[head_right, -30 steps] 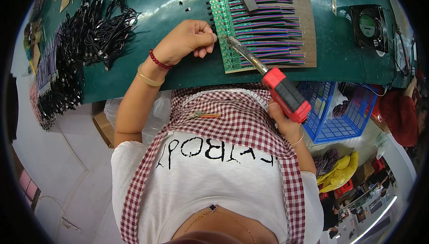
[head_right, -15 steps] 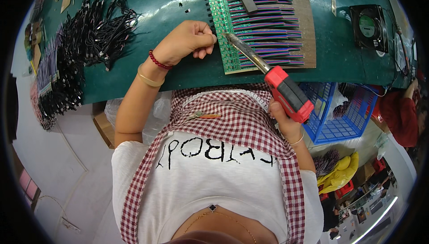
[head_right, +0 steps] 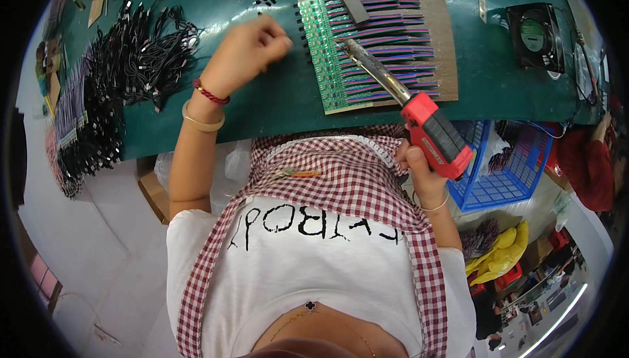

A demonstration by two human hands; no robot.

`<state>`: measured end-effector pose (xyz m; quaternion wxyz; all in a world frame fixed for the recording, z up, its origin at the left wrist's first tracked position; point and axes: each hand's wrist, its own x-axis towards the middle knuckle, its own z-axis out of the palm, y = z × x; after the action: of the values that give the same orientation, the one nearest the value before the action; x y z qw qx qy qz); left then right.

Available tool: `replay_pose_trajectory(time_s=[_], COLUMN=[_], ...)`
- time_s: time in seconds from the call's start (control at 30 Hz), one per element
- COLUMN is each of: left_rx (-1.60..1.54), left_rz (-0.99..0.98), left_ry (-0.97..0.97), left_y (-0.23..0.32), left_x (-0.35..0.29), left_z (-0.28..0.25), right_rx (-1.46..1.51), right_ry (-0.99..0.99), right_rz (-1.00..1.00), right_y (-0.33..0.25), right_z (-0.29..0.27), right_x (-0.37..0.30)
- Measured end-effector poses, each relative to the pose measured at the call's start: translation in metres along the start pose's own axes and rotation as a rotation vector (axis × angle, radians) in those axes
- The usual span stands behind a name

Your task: The person solders cables and electronic components onto circuit boards using a soldering gun by hand.

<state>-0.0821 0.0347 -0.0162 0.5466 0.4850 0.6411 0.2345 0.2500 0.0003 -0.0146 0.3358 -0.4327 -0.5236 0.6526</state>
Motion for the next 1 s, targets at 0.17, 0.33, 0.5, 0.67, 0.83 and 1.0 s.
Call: replay_pose_trajectory(time_s=[0.17,0.33,0.5,0.67,0.83,1.0], left_rx=[0.675,0.802,0.702,-0.238,-0.536,-0.689], left_rz=[0.308,0.335,0.418,0.238,0.202,0.336], left_ry=[0.613,0.647,0.686,0.166,0.0,0.156], left_y=[-0.018,-0.019,-0.021,0.024,0.035,0.035], left_x=[0.018,0.02,0.01,-0.036,-0.058,-0.066], left_z=[0.005,0.01,0.009,0.035,0.075,0.102], right_rx=[0.112,0.016,0.045,0.185,0.091,0.043], right_ry=[0.037,0.071,0.075,0.041,0.029,-0.084], right_rz=[-0.085,-0.111,-0.129,-0.12,-0.091,0.001], right_y=[-0.005,-0.009,-0.014,-0.02,-0.035,-0.039], right_z=[0.004,0.007,0.012,0.03,0.064,0.066], right_x=[0.008,0.01,0.013,0.022,0.034,0.036])
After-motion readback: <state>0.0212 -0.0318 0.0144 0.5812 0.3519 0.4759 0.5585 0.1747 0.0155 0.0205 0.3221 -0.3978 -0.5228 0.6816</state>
